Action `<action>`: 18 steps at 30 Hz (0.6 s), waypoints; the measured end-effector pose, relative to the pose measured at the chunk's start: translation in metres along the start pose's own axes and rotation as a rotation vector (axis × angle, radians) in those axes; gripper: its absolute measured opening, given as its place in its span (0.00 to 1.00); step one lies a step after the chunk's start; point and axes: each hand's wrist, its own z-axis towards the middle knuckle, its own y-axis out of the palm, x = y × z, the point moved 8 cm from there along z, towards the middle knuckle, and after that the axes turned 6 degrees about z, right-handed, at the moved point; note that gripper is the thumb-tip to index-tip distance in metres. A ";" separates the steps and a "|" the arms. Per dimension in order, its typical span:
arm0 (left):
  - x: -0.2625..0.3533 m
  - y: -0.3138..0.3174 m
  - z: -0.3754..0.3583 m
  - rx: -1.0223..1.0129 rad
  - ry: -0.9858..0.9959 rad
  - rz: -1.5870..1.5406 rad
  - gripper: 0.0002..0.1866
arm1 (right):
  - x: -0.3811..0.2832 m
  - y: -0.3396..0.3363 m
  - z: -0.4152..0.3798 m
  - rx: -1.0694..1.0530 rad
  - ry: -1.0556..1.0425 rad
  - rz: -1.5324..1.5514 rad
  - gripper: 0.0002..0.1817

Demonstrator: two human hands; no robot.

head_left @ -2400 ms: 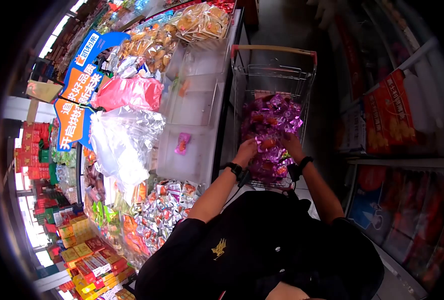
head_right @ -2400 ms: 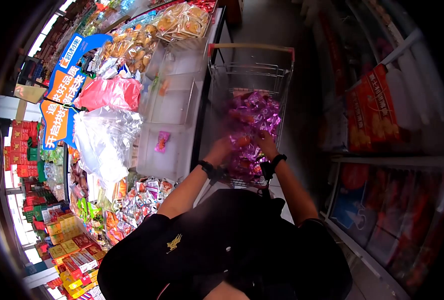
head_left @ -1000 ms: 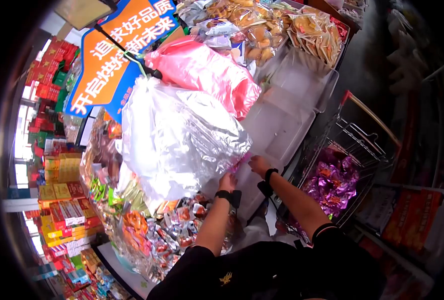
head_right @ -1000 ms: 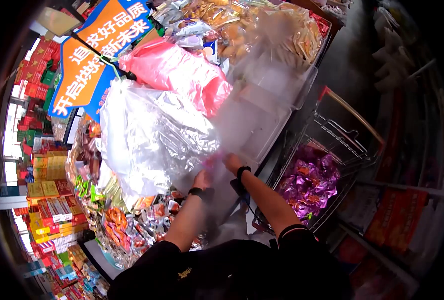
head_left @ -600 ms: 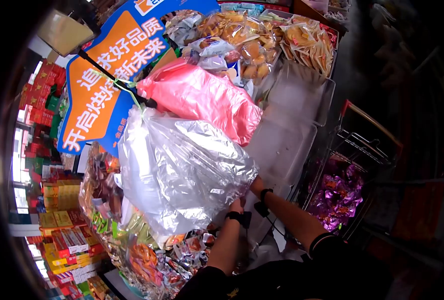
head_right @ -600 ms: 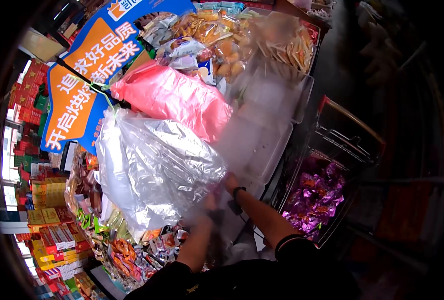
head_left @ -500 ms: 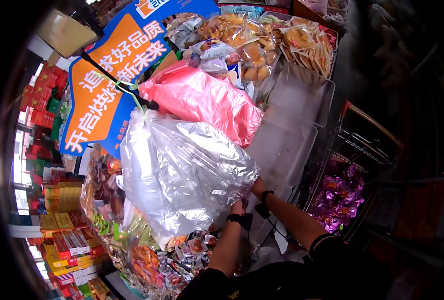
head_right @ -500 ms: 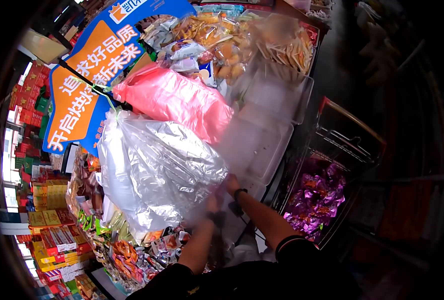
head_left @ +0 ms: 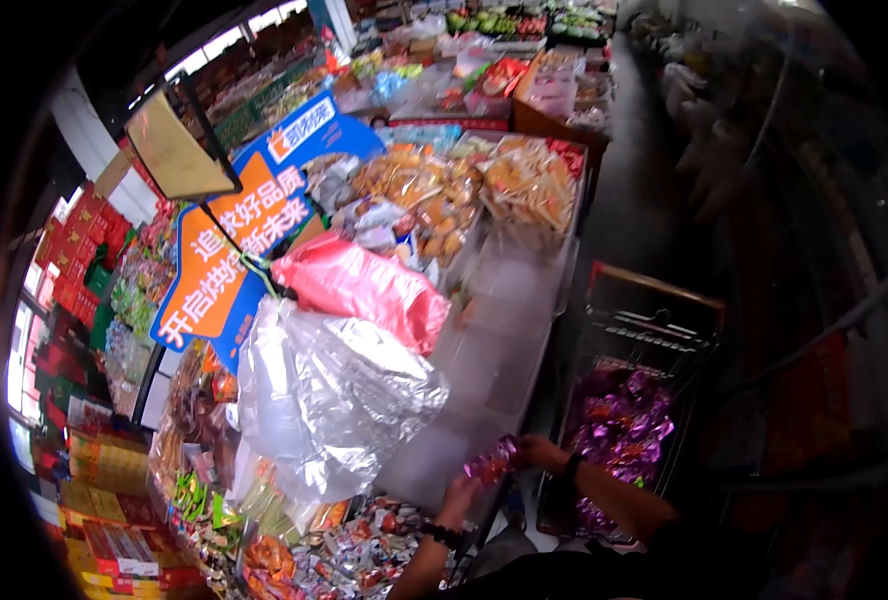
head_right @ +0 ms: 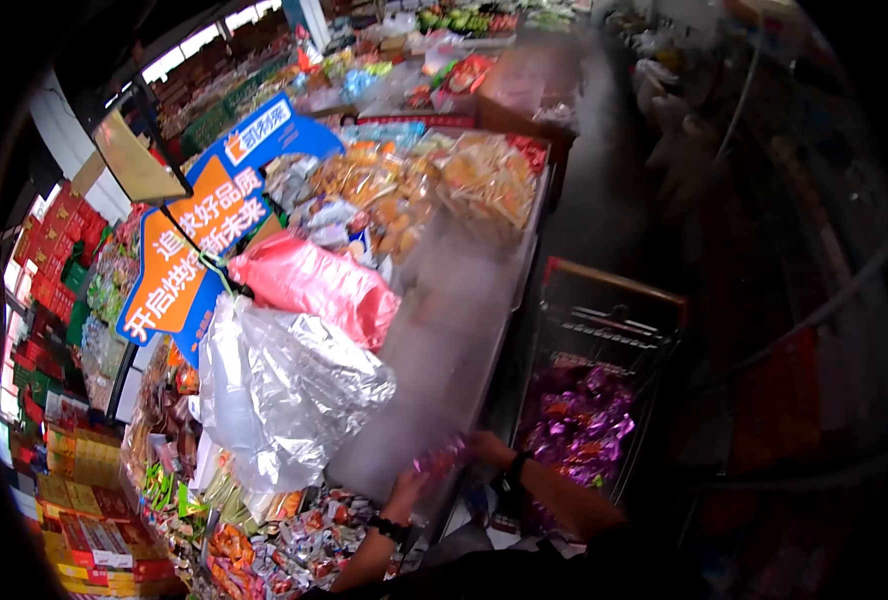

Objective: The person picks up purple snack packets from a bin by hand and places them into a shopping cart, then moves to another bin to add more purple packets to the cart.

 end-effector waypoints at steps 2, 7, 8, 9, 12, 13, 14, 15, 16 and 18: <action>-0.001 0.034 -0.007 -0.046 -0.019 0.004 0.11 | -0.014 -0.022 -0.057 0.091 -0.068 0.083 0.13; 0.043 0.152 -0.041 -0.141 0.035 0.113 0.16 | -0.034 -0.096 -0.186 0.384 -0.082 -0.060 0.09; 0.043 0.174 -0.044 -0.175 0.052 0.204 0.16 | -0.028 -0.121 -0.199 0.420 -0.174 -0.159 0.08; 0.043 0.198 -0.046 -0.238 0.138 0.068 0.16 | -0.011 -0.152 -0.203 0.455 -0.263 -0.258 0.07; 0.055 0.256 -0.077 -0.304 0.166 0.239 0.17 | -0.029 -0.173 -0.257 0.662 -0.804 -1.472 0.07; 0.044 0.267 -0.080 -0.320 0.292 0.428 0.18 | -0.010 -0.201 -0.253 0.663 -0.536 -1.396 0.07; 0.026 0.271 -0.077 -0.329 0.419 0.616 0.19 | -0.002 -0.219 -0.267 0.667 -0.543 -0.905 0.07; 0.015 0.275 -0.082 -0.329 0.545 0.806 0.20 | 0.010 -0.234 -0.273 0.639 -0.529 -0.418 0.08; 0.005 0.275 -0.093 -0.394 0.498 0.847 0.21 | 0.023 -0.241 -0.275 0.583 -0.490 0.064 0.08; -0.018 0.261 -0.134 -0.518 0.389 0.917 0.22 | 0.029 -0.233 -0.291 0.614 -0.405 -0.096 0.17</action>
